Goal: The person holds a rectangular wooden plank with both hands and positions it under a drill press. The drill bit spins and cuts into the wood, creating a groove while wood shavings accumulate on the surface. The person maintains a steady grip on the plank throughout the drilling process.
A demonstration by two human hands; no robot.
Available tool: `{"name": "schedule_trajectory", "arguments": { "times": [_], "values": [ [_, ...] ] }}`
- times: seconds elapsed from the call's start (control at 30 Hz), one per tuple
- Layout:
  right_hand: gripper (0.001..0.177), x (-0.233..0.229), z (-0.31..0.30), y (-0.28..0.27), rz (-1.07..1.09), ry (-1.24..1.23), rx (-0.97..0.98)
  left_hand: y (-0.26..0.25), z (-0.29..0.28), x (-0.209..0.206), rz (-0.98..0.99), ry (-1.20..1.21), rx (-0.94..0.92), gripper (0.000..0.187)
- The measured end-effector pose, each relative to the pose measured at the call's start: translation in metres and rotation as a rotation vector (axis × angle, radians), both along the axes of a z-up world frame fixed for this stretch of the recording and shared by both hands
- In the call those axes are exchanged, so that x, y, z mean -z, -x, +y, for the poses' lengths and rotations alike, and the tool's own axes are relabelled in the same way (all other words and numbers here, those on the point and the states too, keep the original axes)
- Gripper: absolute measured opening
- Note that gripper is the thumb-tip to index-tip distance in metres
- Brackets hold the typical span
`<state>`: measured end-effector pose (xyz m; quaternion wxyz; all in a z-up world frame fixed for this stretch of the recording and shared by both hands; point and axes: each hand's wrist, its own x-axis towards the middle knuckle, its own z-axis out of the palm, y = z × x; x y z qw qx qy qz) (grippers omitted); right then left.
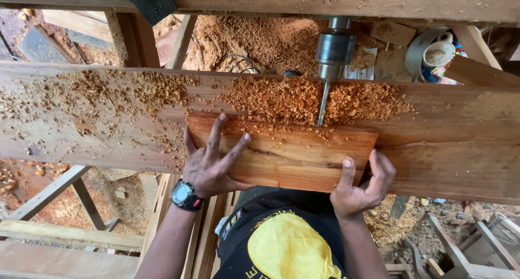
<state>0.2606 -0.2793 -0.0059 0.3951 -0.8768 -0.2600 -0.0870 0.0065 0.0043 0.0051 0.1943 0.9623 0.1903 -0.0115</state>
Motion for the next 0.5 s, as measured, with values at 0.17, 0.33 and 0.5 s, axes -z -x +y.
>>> {"name": "schedule_trajectory", "arguments": {
  "times": [0.17, 0.33, 0.5],
  "values": [
    [0.056, 0.011, -0.004, -0.001, 0.007, -0.023, 0.004, -0.014, 0.005, -0.005, -0.047, -0.082, 0.013, 0.137],
    [0.054, 0.007, 0.001, -0.005, -0.015, -0.021, -0.012, -0.009, 0.006, 0.001, -0.057, -0.057, 0.021, 0.137],
    [0.053, 0.01, 0.002, -0.008, -0.023, -0.018, -0.006, -0.02, 0.011, -0.013, -0.049, -0.046, 0.008, 0.142]
  ]
}}
